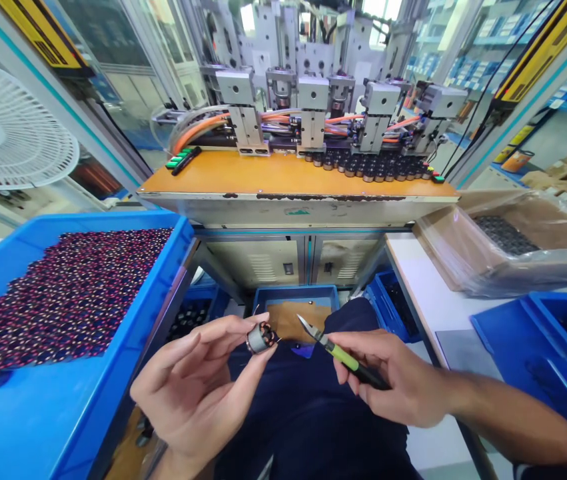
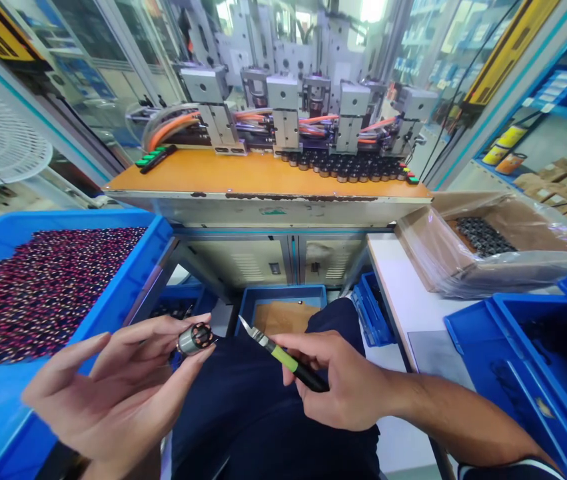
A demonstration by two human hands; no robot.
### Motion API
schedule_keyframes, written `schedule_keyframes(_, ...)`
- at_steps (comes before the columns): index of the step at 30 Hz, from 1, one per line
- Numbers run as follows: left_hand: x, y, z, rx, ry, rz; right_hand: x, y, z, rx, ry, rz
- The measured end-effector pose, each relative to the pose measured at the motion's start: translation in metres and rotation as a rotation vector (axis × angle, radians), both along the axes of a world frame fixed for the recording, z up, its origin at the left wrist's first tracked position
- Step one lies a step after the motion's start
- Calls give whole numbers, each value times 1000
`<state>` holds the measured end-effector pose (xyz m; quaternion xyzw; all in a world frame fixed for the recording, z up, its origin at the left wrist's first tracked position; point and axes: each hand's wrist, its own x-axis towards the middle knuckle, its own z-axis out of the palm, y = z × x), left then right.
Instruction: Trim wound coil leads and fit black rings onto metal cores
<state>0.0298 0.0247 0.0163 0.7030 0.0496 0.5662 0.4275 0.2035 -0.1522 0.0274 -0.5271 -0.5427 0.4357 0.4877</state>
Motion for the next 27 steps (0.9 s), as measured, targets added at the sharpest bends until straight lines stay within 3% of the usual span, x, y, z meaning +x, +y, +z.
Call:
schedule_keyframes(6,1,1,-2,19,-21,-50,-1,-2,0,109,49,51)
schedule_keyframes(14,-1,5,-9,62,17,-99,-5,3,7,126,42,96)
schedule_keyframes(27,-7,-1,-6,-104,115,-99,-9,10,5,116,84,128)
